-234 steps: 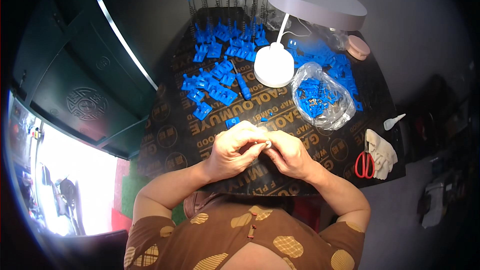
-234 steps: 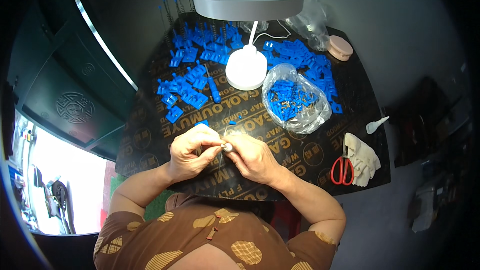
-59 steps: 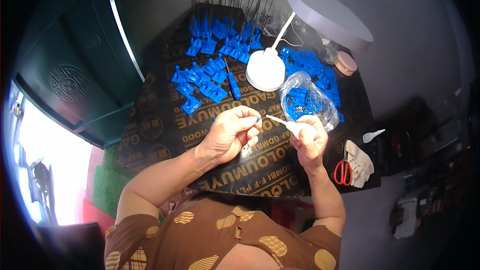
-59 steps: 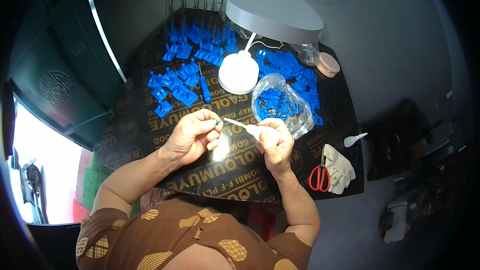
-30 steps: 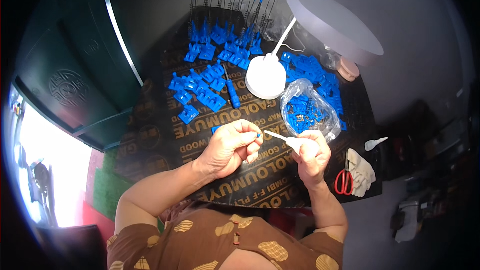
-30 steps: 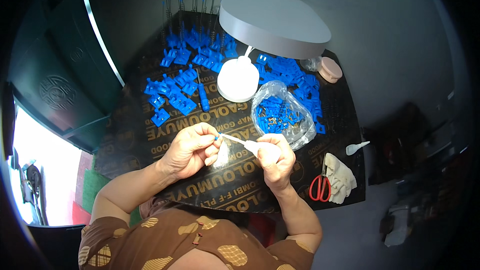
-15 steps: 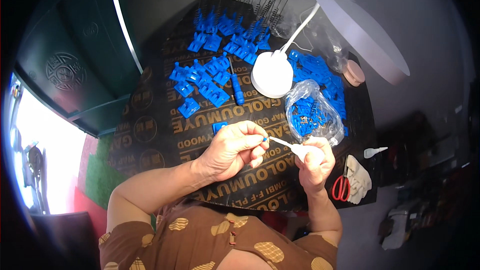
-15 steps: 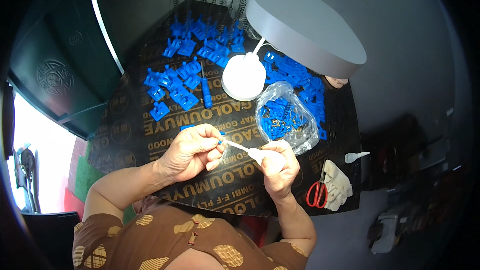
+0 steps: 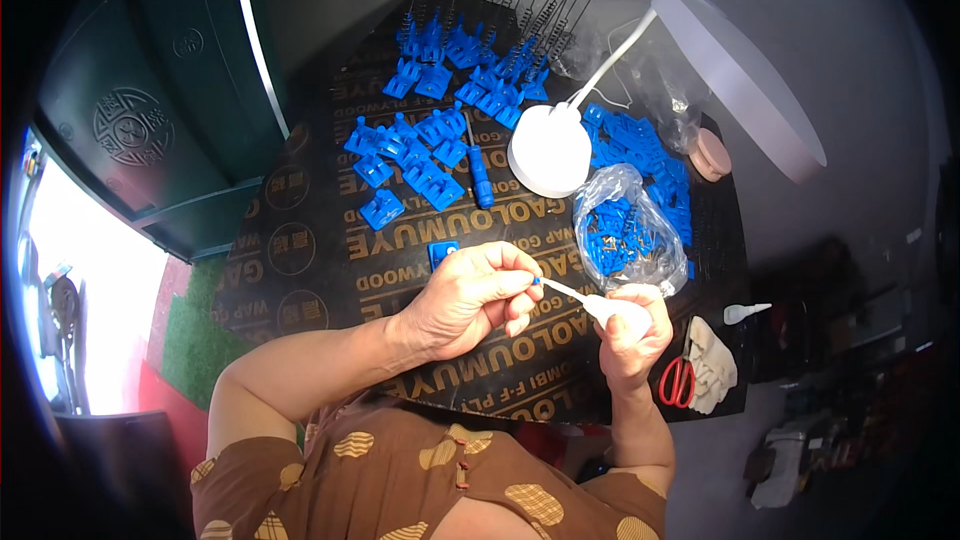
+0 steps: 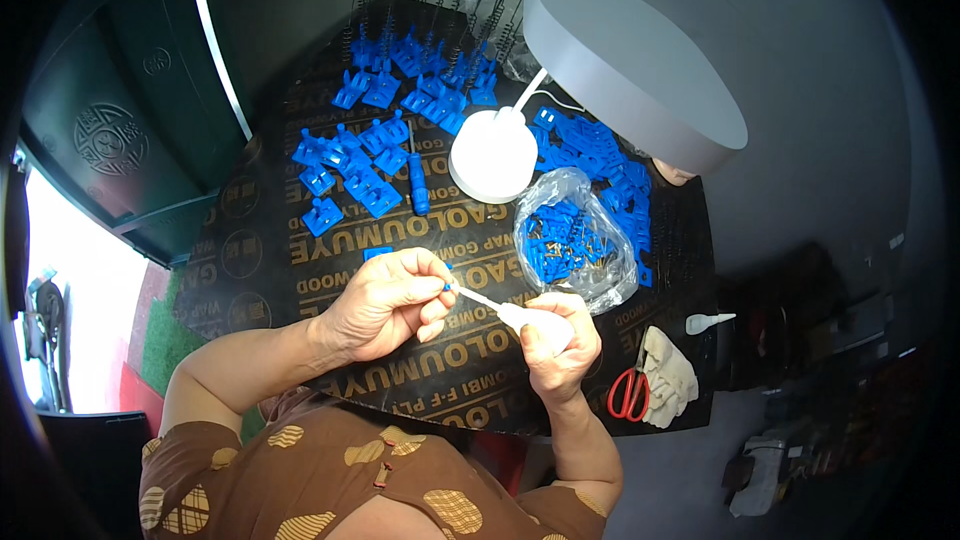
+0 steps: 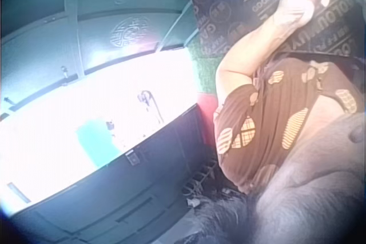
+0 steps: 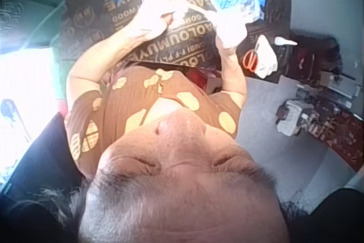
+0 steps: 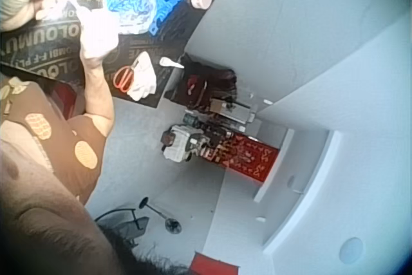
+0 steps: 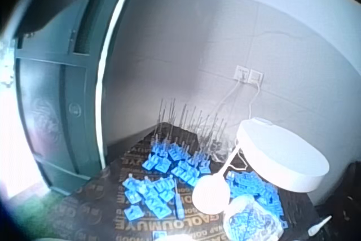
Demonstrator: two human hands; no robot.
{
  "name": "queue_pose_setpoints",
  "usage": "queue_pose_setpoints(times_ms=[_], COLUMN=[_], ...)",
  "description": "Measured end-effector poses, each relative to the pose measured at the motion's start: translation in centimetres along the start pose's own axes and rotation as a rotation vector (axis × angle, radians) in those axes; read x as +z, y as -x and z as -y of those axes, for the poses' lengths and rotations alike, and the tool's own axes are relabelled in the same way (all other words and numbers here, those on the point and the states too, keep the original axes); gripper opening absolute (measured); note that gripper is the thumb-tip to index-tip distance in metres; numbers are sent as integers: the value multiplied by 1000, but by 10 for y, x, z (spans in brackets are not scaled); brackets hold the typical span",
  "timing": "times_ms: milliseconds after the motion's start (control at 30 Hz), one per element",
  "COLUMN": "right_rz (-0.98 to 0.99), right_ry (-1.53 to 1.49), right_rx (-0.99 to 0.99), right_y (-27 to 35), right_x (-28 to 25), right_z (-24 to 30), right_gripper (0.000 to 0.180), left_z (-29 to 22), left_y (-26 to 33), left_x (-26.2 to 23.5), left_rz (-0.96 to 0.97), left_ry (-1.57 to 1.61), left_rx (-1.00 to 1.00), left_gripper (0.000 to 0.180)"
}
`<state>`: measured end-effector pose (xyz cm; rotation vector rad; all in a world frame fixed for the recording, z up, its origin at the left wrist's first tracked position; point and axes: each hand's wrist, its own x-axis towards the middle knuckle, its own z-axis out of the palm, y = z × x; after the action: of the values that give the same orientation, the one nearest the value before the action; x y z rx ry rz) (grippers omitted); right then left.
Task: The person attaches small plastic components to larger plastic parts by hand, applies liquid adhesive to the components with a bottle, and inserts coiled metal springs onto the assembled pieces.
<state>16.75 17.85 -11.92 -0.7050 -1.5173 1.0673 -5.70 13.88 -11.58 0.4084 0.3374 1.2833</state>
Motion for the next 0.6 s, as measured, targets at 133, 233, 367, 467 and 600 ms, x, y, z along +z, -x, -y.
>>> queue_pose_setpoints(times_ms=[133,233,367,467,600], right_rz=[-4,-5,4,2,-7], right_ry=[27,31,109,155,218], right_rx=[-17,-23,-89,-139,-217], right_y=[1,1,1,1,-2], right_x=[-1,-1,0,2,4], right_z=[0,2,3,7,9], right_gripper=[26,25,25,26,26], left_z=[-1,0,0,0,-1], left_y=[1,1,1,1,2], left_x=[1,1,1,2,2], left_rz=[-5,-6,-6,-6,-15], left_ry=[-9,-12,-14,-22,-27], left_rx=[-9,-13,-9,-11,-9], left_gripper=[9,9,9,9,9])
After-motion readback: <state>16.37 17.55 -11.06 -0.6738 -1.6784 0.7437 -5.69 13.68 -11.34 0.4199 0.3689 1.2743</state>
